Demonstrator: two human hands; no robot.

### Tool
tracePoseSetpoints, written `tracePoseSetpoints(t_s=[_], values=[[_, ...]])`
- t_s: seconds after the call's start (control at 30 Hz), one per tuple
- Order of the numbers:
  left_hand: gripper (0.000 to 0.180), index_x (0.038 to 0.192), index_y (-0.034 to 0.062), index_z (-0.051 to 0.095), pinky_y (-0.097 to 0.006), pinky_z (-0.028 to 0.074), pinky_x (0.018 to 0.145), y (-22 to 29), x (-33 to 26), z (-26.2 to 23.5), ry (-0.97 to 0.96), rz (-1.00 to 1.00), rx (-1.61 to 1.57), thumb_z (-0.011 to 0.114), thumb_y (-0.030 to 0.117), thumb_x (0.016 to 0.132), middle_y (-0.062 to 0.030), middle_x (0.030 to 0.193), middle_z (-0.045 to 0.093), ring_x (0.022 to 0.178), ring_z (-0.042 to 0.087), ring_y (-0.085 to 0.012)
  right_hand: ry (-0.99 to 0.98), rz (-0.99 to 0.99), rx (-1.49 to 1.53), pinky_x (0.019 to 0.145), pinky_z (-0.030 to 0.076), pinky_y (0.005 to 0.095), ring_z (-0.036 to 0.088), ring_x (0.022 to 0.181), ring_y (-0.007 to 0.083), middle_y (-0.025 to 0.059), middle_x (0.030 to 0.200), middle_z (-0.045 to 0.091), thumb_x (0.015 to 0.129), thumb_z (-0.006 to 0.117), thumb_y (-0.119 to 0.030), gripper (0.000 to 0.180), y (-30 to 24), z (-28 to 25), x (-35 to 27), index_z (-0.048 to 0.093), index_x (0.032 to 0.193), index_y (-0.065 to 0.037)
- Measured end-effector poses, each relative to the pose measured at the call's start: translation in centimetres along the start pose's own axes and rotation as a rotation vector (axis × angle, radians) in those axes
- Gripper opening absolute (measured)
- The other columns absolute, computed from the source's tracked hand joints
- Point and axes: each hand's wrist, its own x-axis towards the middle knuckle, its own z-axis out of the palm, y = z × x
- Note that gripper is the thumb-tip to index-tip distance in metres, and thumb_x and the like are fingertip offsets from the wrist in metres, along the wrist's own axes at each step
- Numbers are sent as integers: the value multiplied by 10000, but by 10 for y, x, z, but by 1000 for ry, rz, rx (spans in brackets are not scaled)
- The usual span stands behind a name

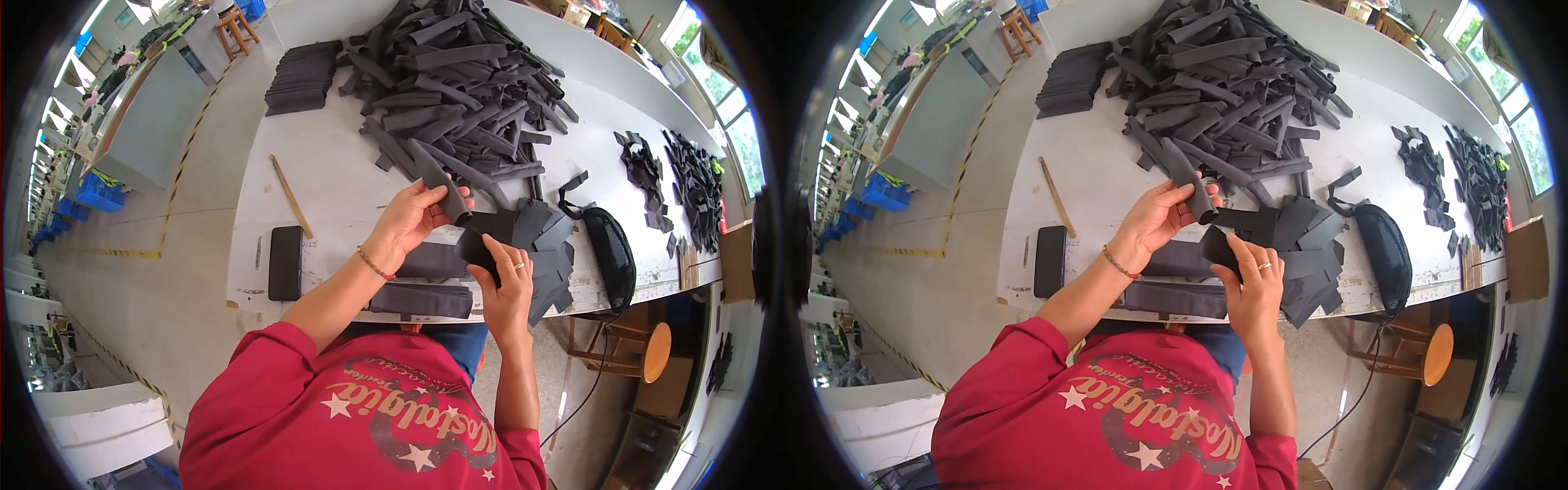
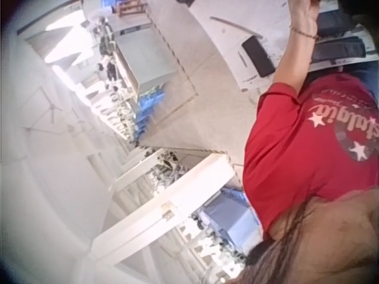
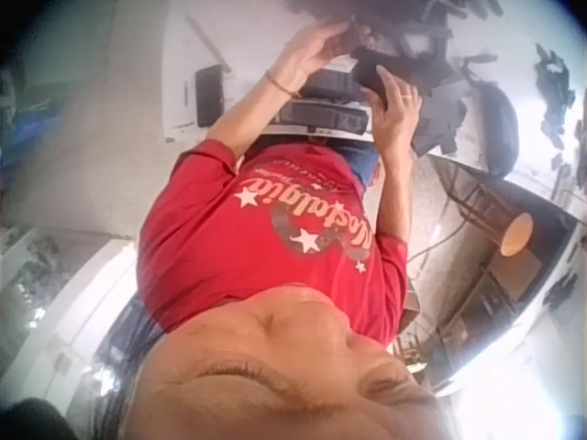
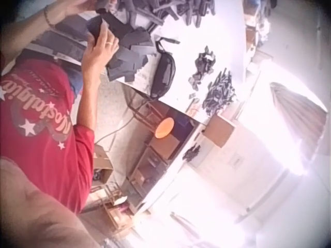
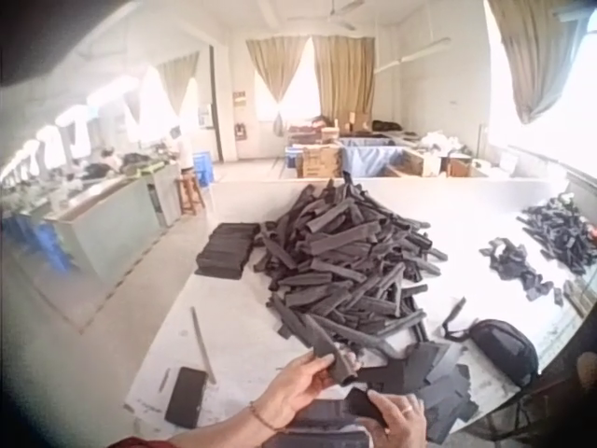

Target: Sorting and stacking various grey foam components on a factory workbench.

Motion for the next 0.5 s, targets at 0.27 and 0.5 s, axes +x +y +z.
tracePoseSetpoints(t_s=[0.27,0.5], values=[[216,1197,10,487,-445,545,925,6,-13,6,-91,-18,55,424,62,996,-218,1158,623,1045,649,-347,66,-158,-158,790,402,362,574,852,222,35,953,643,763,743,-101,343,-6,-1,16,667,1097,-75],[281,1276,27,432,-452,541,925,10,-24,7,-140,-39,36,374,66,1004,-217,1204,605,1068,641,-325,119,-259,-337,791,410,356,577,825,203,8,943,629,732,749,-70,352,-9,-2,22,671,1075,-88]])
